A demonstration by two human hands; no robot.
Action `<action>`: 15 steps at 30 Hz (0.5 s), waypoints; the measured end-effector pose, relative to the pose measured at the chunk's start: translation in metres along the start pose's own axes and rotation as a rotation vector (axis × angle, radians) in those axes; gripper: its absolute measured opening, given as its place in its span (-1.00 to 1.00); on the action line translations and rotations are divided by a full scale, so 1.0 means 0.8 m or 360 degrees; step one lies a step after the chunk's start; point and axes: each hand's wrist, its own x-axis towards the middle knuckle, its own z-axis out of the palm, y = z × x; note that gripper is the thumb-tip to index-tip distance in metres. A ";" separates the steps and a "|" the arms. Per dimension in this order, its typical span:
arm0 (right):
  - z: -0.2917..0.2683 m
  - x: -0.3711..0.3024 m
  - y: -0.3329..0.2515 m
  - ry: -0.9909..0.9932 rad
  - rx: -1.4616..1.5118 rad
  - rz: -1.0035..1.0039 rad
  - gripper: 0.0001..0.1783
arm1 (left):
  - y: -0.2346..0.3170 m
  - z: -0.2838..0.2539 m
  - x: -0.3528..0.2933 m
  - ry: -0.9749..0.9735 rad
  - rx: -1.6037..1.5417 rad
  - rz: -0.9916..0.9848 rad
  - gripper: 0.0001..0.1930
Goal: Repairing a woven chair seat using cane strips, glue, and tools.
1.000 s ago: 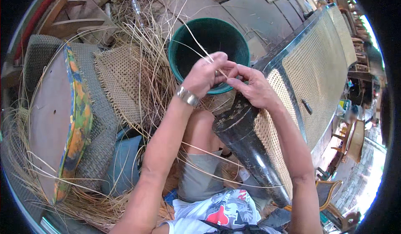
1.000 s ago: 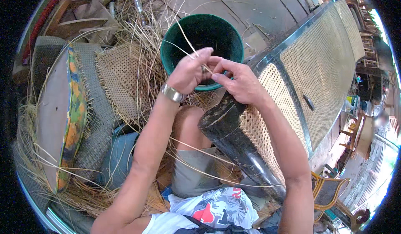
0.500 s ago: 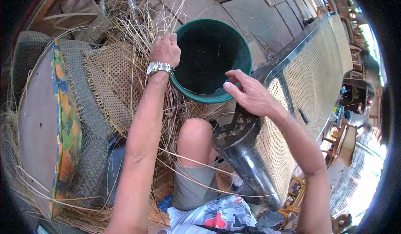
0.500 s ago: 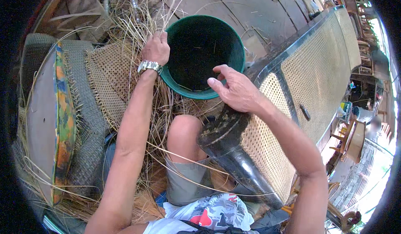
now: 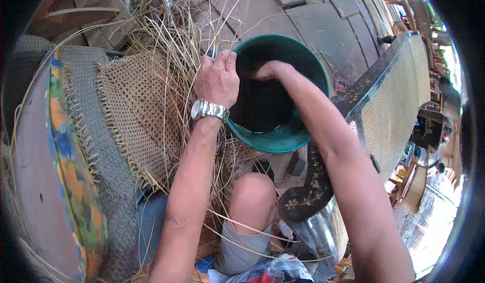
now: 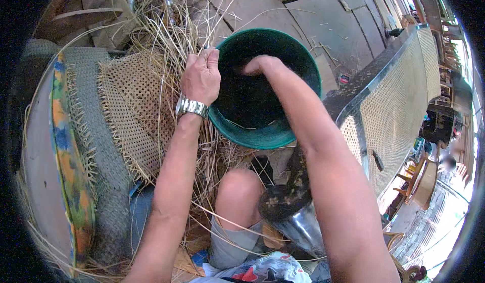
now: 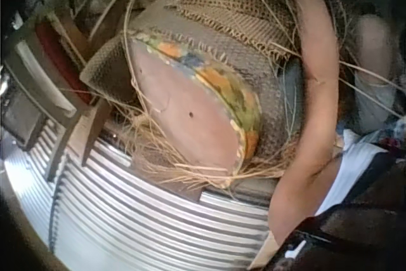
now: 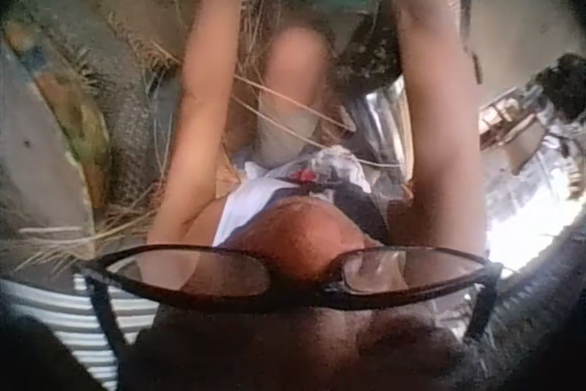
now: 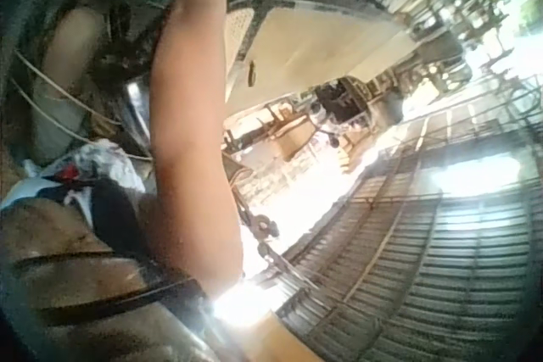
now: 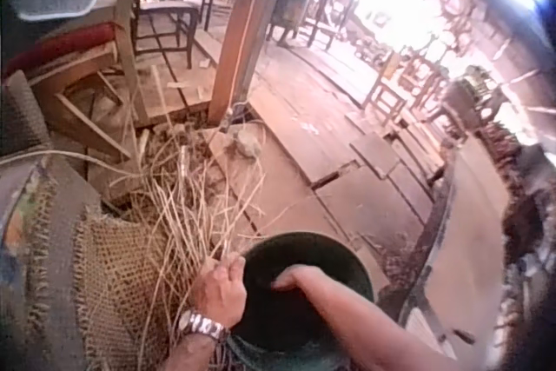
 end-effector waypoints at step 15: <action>0.116 0.051 0.006 0.0320 -0.1457 0.0926 -0.27 | -0.001 0.001 -0.001 -0.0008 -0.0085 -0.0052 -0.59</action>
